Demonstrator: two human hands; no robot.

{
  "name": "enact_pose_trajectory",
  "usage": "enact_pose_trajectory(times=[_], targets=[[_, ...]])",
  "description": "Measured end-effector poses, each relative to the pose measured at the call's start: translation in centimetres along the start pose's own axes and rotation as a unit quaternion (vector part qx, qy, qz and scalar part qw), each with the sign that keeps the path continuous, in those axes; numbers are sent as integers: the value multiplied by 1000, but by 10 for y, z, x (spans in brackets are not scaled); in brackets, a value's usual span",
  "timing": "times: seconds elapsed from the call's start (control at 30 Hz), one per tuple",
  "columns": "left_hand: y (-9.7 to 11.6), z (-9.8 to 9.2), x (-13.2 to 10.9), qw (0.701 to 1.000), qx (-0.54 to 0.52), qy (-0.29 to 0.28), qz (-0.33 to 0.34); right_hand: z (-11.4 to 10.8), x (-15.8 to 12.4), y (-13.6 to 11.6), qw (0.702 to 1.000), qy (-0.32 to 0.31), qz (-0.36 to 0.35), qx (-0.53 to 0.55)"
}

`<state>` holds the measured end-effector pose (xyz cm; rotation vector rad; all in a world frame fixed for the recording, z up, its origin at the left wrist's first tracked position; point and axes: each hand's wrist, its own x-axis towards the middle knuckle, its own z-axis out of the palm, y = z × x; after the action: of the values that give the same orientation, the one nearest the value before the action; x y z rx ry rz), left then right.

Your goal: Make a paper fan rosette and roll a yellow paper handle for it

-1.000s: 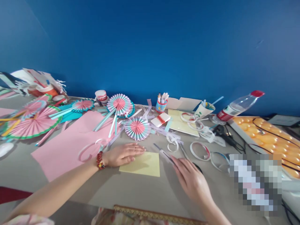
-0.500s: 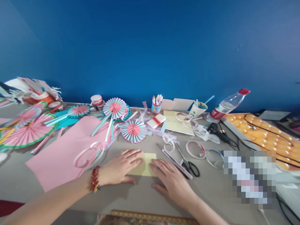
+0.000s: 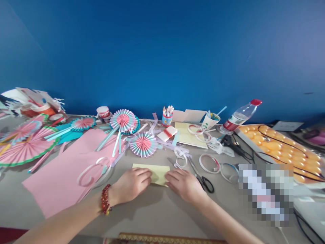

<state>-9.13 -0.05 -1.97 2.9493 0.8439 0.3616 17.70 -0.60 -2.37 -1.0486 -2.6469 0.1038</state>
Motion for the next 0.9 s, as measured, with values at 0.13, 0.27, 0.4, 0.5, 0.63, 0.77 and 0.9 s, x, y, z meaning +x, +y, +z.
enact_pose_trajectory(times=[0.13,0.27,0.4,0.5,0.63,0.77,0.9], targets=[[-2,-2,1,996,-60,10,-71,-10,5,4,997,-2,31,69],[-3,-5,3,978,-150,25,-143,-5,3,6,995,17,37,96],[-10,-9,5,949,-257,21,-183,6,-1,10,993,38,50,103],[-15,-13,5,931,-320,-1,-176,7,-2,13,991,41,45,122],[-20,-14,4,921,-354,-22,-163,3,-1,16,989,34,31,137],[-24,-12,3,920,-362,-28,-146,4,-3,20,989,25,8,142],[-21,-11,4,937,-325,-12,-125,5,-4,19,989,34,5,143]])
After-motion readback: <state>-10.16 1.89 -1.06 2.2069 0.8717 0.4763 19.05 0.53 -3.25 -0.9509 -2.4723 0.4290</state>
